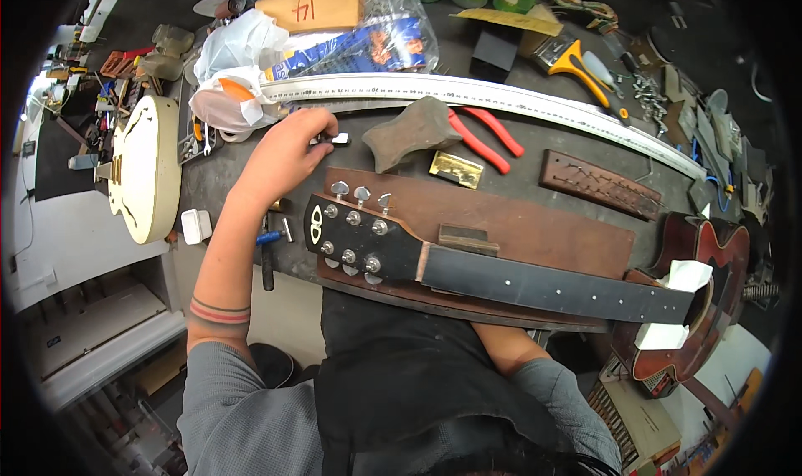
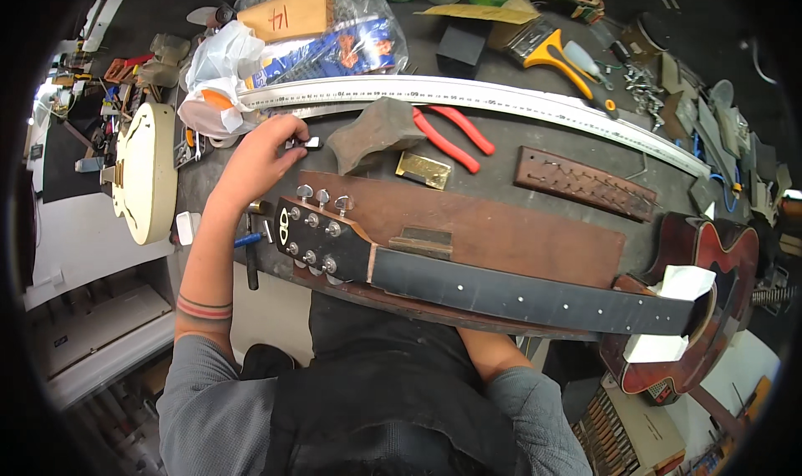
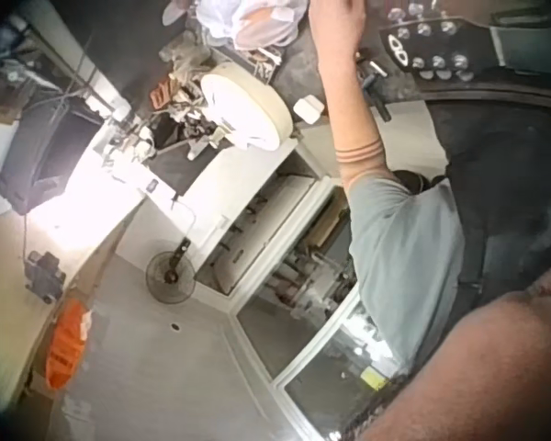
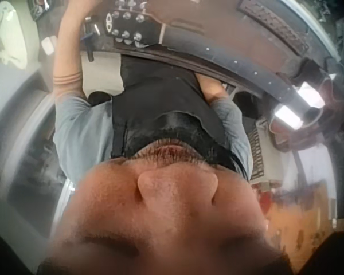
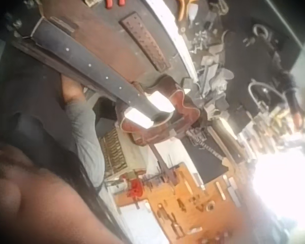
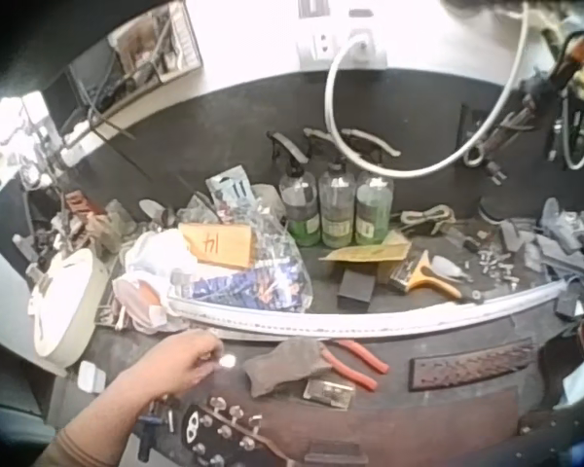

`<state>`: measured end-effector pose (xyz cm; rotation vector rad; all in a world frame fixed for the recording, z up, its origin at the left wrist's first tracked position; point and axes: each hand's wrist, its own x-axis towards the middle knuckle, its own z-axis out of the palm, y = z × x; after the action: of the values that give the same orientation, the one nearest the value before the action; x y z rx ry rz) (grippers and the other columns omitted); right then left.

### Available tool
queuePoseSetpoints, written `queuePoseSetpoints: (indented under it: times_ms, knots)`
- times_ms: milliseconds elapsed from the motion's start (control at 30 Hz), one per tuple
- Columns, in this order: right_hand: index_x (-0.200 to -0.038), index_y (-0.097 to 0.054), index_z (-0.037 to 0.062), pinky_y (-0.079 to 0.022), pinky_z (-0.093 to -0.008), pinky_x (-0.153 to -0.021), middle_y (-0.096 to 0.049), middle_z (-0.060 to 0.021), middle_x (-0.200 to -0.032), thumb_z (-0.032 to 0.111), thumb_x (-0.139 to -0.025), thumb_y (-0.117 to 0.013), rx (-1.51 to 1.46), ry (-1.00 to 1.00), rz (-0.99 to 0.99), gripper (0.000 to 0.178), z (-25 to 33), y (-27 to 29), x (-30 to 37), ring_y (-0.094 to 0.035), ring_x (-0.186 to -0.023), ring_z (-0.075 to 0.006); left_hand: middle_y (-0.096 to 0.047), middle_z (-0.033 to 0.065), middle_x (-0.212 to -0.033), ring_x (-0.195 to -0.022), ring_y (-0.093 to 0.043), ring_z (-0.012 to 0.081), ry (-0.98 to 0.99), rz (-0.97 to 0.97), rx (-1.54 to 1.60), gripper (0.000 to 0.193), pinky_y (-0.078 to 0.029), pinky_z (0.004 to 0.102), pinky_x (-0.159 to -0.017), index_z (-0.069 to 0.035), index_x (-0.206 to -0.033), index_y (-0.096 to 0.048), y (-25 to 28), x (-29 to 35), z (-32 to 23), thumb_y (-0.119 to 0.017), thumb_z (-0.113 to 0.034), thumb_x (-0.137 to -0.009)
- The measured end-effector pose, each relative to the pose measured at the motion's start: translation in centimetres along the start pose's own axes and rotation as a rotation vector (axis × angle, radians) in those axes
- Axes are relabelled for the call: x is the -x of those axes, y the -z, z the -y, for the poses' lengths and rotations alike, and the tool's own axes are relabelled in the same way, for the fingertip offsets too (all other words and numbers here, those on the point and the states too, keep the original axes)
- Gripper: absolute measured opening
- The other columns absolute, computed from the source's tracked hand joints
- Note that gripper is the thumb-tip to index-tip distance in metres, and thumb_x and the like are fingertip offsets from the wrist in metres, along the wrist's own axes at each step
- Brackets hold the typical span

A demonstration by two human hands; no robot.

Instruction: The person installs a metal fret wire into a slot on a guitar neck. They use a hammer and a fret hammering tool to tap the fret into place, working from the headstock end towards the body. The person repeatedly checks the alignment and taps the fret to ensure it is seated correctly.

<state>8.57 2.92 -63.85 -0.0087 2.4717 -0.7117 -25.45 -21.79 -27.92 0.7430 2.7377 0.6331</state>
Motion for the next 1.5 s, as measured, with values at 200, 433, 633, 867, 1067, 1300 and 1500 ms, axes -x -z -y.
queuePoseSetpoints:
  times_ms: [200,433,633,867,1067,1300,1500]
  knots:
    - [-0.152,-0.063,0.0086,-0.042,-0.0511,-0.124,-0.057,-0.0262,-0.16,0.033,-0.111,-0.053,-0.051,-0.024,-0.091,0.049,-1.0,2.9,-1.6,-0.053,-0.148,-0.0454,-0.07,0.0136,-0.111,-0.111,-0.068,0.0363,-0.066,-0.073,-0.057,0.026,-0.054,0.0429,-0.098,-0.002,-0.113,-0.065,1.6,1.5,-1.5,-0.078,0.001,-0.091]
    - [-0.152,-0.064,0.0085,-0.043,-0.0512,-0.124,-0.058,-0.0263,-0.159,0.033,-0.111,-0.052,-0.036,0.001,-0.213,0.049,-2.3,4.5,-3.8,-0.054,-0.147,-0.0458,-0.078,0.018,-0.102,-0.091,-0.073,0.0321,-0.792,-0.644,0.019,0.023,-0.058,0.0424,-0.081,-0.001,-0.114,-0.071,6.7,8.0,-15.5,-0.07,0.011,-0.094]
    - [-0.152,-0.064,0.0084,-0.043,-0.0513,-0.123,-0.059,-0.0264,-0.158,0.033,-0.111,-0.052,-0.077,0.078,-0.401,0.049,-1.3,9.0,-2.3,-0.055,-0.146,-0.0463,-0.08,0.0166,-0.101,-0.086,-0.074,0.0295,-1.109,-0.629,0.234,0.016,-0.062,0.0408,-0.077,-0.003,-0.112,-0.072,5.8,18.1,-19.4,-0.074,-0.006,-0.096]
    - [-0.147,-0.065,0.0045,-0.051,-0.0503,-0.115,-0.069,-0.0247,-0.145,0.031,-0.113,-0.055,-0.003,0.246,0.298,0.044,4.5,18.7,11.5,-0.065,-0.135,-0.0432,-0.081,0.0131,-0.092,-0.075,-0.073,0.0269,-1.162,-0.161,0.467,0.016,-0.065,0.038,-0.073,-0.003,-0.097,-0.076,6.1,26.9,-19.3,-0.077,-0.018,-0.094]
    - [-0.132,-0.069,0.0005,-0.061,-0.0462,-0.1,-0.075,-0.02,-0.124,0.025,-0.105,-0.069,0.088,0.996,0.11,0.036,20.6,37.0,34.8,-0.073,-0.119,-0.0381,-0.077,0.0162,-0.13,-0.11,-0.074,0.0326,-1.118,0.363,0.055,0.033,-0.063,0.0376,-0.083,-0.003,-0.111,-0.081,9.1,36.4,-24.1,-0.067,-0.024,-0.09]
    - [-0.135,-0.07,0.0003,-0.061,-0.0438,-0.102,-0.075,-0.0173,-0.129,0.026,-0.109,-0.063,0.762,1.405,-0.148,0.036,29.6,40.5,44.8,-0.073,-0.12,-0.0364,-0.077,0.0149,-0.132,-0.113,-0.073,0.0325,-1.381,0.102,-0.103,0.037,-0.062,0.0372,-0.085,-0.004,-0.117,-0.079,11.4,42.0,-25.3,-0.067,-0.025,-0.089]
    - [-0.137,-0.071,0.0002,-0.061,-0.0416,-0.105,-0.076,-0.0149,-0.132,0.026,-0.112,-0.059,0.896,1.691,-0.131,0.037,29.3,41.3,53.8,-0.073,-0.121,-0.035,-0.077,0.0138,-0.134,-0.116,-0.073,0.0324,-1.481,-0.007,-0.247,0.042,-0.061,0.0369,-0.086,-0.004,-0.123,-0.078,13.3,50.8,-27.7,-0.067,-0.026,-0.089]
